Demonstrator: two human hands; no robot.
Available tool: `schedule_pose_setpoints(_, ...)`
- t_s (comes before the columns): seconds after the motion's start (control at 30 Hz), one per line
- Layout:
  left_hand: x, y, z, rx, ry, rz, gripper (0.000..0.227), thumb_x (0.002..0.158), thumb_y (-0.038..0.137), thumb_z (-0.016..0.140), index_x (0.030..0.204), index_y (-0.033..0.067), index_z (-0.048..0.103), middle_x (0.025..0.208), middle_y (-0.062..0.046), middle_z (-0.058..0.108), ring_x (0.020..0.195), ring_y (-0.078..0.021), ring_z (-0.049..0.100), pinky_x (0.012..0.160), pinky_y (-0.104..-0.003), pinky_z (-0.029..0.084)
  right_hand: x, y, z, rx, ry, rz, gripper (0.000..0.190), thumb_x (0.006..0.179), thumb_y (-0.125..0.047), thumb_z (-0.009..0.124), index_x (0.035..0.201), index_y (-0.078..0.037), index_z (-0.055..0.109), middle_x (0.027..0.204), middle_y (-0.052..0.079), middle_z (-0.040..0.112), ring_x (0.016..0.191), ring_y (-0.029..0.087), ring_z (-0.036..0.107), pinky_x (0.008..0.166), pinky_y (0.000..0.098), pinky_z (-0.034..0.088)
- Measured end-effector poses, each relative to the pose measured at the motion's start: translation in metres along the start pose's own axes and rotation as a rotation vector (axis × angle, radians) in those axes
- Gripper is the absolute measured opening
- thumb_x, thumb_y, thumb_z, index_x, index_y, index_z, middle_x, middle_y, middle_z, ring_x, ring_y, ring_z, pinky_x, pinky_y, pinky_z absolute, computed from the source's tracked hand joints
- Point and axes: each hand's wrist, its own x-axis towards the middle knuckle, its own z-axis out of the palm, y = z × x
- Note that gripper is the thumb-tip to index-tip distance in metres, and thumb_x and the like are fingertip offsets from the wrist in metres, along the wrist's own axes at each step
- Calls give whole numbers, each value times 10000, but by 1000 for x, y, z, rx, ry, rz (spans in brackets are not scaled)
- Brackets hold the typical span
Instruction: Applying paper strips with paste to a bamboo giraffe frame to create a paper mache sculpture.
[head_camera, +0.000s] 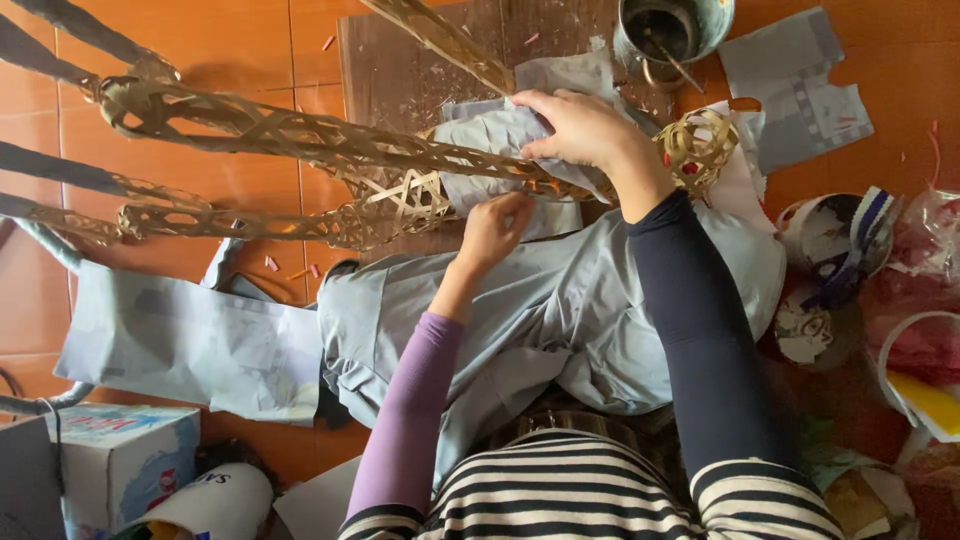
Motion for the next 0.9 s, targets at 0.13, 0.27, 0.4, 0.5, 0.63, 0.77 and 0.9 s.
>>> schedule_pose_setpoints(0.13, -13, -23, 4, -145, -153, 78, 173, 950, 138, 666, 1082, 42, 726, 1023, -176, 740, 932, -324, 745, 801, -393, 580, -4, 3, 2, 20, 27, -49, 783, 805, -417, 834, 1499, -250, 512, 1216, 228, 663, 1141, 413, 630, 955, 486, 490)
schedule_pose_setpoints(0.27, -36, -57, 8, -10, -470, 39, 235, 957, 227, 672, 1092, 54, 756, 1044, -159, 760, 964, -339, 724, 812, -392, 559, -9, 0, 1, 42, 32, -31, 769, 810, -419, 827, 1492, -250, 516, 1221, 217, 666, 1140, 414, 628, 938, 496, 486)
schedule_pose_setpoints(0.4, -22, -42, -34, -194, -642, 21, 310, 1000, 292, 624, 1182, 59, 717, 1048, -106, 778, 911, -227, 750, 830, -337, 578, -8, 6, 4, 34, 50, -80, 771, 824, -420, 837, 1493, -226, 508, 1238, 228, 657, 1154, 425, 616, 945, 498, 480)
schedule_pose_setpoints(0.5, -6, -40, -52, -507, -526, -272, 332, 1074, 310, 571, 1244, 68, 720, 1130, -85, 772, 949, -178, 680, 876, -326, 562, -15, -9, -1, 40, 17, 8, 781, 816, -423, 824, 1507, -259, 499, 1227, 215, 664, 1152, 413, 625, 950, 492, 487)
schedule_pose_setpoints(0.63, -16, -84, -27, -311, -577, -351, 367, 1062, 341, 544, 1290, 113, 719, 1107, -48, 786, 1015, -152, 707, 836, -325, 551, -15, -4, 4, 52, 66, -45, 776, 827, -426, 827, 1509, -247, 502, 1272, 213, 660, 1170, 419, 622, 976, 487, 487)
schedule_pose_setpoints(0.77, -28, -116, -18, -22, -635, -200, 381, 1016, 320, 612, 1300, 81, 699, 1177, -72, 756, 1054, -164, 710, 920, -330, 539, -19, -12, 2, 48, 49, 9, 797, 811, -444, 826, 1511, -264, 490, 1282, 211, 649, 1159, 407, 630, 950, 494, 492)
schedule_pose_setpoints(0.9, -14, -54, -49, -466, -697, -212, 388, 1037, 324, 613, 1341, 88, 661, 1234, -57, 737, 1126, -144, 665, 987, -319, 533, -19, -17, 2, 22, 27, 58, 799, 807, -464, 826, 1503, -282, 480, 1300, 196, 640, 1162, 399, 627, 965, 503, 477)
